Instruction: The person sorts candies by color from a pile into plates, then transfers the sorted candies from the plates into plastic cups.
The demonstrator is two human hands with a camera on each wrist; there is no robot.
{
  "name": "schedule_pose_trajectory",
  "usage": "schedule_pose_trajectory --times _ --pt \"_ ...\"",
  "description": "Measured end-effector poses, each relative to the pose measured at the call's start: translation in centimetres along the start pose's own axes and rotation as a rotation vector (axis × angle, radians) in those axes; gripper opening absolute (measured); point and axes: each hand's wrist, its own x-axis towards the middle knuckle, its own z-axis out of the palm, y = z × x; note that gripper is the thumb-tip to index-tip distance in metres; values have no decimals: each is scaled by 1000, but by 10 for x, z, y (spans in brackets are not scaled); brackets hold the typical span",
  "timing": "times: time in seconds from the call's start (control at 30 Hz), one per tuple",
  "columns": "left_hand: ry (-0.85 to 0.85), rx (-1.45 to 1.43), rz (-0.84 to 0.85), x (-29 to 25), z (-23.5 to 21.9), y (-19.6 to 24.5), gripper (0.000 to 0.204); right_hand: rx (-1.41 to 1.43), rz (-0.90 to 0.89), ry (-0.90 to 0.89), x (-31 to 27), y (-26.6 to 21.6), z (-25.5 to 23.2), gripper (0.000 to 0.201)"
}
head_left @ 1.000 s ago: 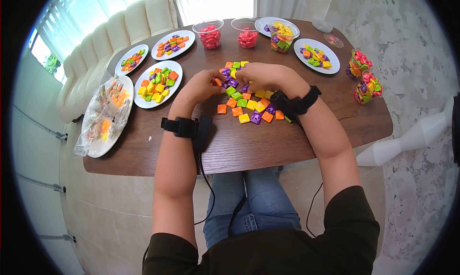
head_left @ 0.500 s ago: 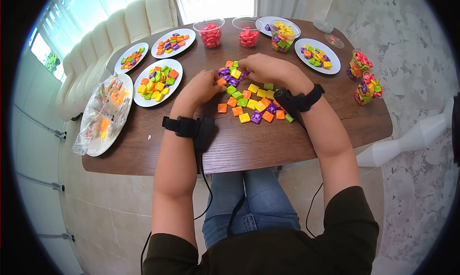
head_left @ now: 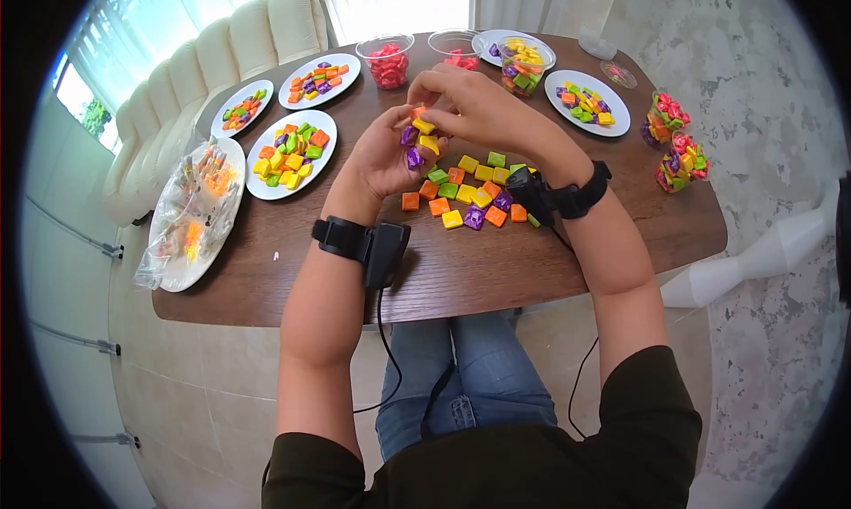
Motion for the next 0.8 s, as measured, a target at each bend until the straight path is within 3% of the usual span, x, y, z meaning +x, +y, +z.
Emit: schedule_pose_trajectory --times 0.13,0.23,0.3,0.4,0.63,0.8 --pt "89 -48 -23 4 -6 3 28 -31 119 -36 0 3 -3 18" --pt "233 -23 94 0 -2 4 23 -249 232 -165 -8 18 -5 22" --pt "242 72 167 -2 -5 8 22 -357 332 -382 -15 26 -1 25" --pt "268 275 297 -4 -8 11 21 -257 427 -650 -18 28 3 28" --pt "340 688 436 -15 2 21 22 -273 460 -745 -17 24 6 40" --pt "466 812 427 -12 -1 67 22 -277 455 -733 -18 32 8 44"
